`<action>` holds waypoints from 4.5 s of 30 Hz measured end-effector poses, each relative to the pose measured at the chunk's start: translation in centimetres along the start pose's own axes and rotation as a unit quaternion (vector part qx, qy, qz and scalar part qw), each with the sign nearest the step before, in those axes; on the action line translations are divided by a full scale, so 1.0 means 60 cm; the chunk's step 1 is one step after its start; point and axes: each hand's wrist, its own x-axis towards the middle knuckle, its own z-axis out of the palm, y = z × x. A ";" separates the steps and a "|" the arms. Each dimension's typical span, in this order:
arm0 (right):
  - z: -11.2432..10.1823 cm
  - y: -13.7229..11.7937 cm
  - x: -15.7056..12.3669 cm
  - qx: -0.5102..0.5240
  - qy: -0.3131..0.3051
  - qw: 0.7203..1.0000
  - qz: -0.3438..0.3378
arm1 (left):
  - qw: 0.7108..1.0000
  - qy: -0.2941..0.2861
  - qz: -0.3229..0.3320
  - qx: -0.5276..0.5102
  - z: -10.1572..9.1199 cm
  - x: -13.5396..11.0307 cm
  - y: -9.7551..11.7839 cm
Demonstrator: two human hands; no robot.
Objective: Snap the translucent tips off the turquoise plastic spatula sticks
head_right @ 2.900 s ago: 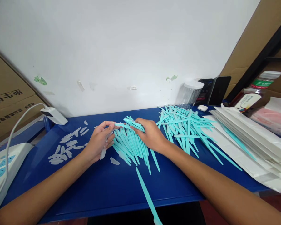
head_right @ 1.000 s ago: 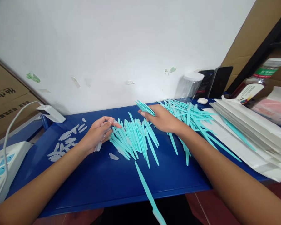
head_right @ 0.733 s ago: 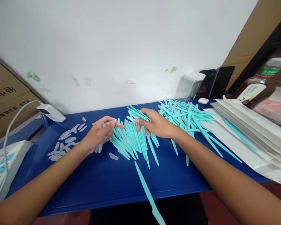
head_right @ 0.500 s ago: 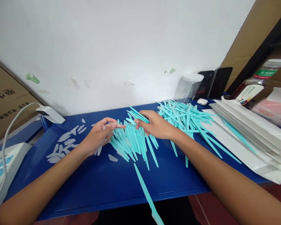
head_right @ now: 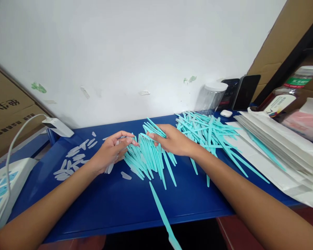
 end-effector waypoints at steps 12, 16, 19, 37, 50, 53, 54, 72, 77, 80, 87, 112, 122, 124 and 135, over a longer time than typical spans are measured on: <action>-0.008 -0.005 0.003 -0.033 0.030 0.999 -0.006 | 0.999 0.002 -0.047 0.003 0.006 -0.004 0.002; -0.008 -0.005 0.002 -0.040 0.028 0.999 0.001 | 0.999 0.002 -0.039 -0.003 0.004 -0.005 0.002; -0.005 -0.003 0.002 -0.046 0.022 0.999 -0.004 | 0.999 -0.009 -0.036 0.009 0.003 -0.003 -0.004; -0.009 -0.002 0.002 -0.053 0.032 0.998 -0.011 | 0.998 -0.011 -0.048 0.033 0.000 0.002 -0.013; -0.012 -0.003 0.003 -0.066 0.040 0.997 -0.011 | 0.998 -0.009 -0.026 0.058 -0.002 0.007 -0.015; -0.011 -0.002 0.001 -0.067 0.034 0.997 -0.005 | 0.997 -0.011 -0.038 0.068 -0.004 0.007 -0.013; -0.011 -0.002 0.001 -0.069 0.032 0.997 -0.007 | 0.997 -0.009 -0.038 0.072 -0.005 0.007 -0.013; -0.009 -0.002 0.002 -0.086 0.032 0.996 -0.001 | 0.997 0.008 -0.042 0.069 -0.003 0.005 -0.008; -0.013 -0.002 0.002 -0.075 0.041 0.996 -0.002 | 0.997 0.001 -0.049 0.052 -0.004 0.004 -0.007; -0.018 -0.008 0.000 -0.055 0.045 0.997 0.015 | 0.997 0.015 -0.047 0.051 -0.004 0.004 -0.007; -0.022 -0.024 -0.003 -0.021 0.041 0.998 0.045 | 0.997 0.029 -0.030 0.058 0.001 0.002 -0.011; -0.018 -0.011 -0.002 -0.029 0.028 0.999 -0.008 | 0.998 0.051 -0.015 0.040 -0.004 0.005 -0.004; -0.018 -0.003 0.000 -0.055 0.005 0.998 -0.028 | 0.999 0.039 -0.007 0.036 -0.001 0.004 -0.005; -0.017 -0.004 -0.001 -0.051 0.005 0.998 -0.027 | 0.998 0.038 -0.010 0.040 0.000 0.003 -0.006; -0.018 -0.012 -0.003 -0.060 -0.031 0.997 -0.028 | 0.996 0.021 -0.012 0.082 0.001 0.004 -0.006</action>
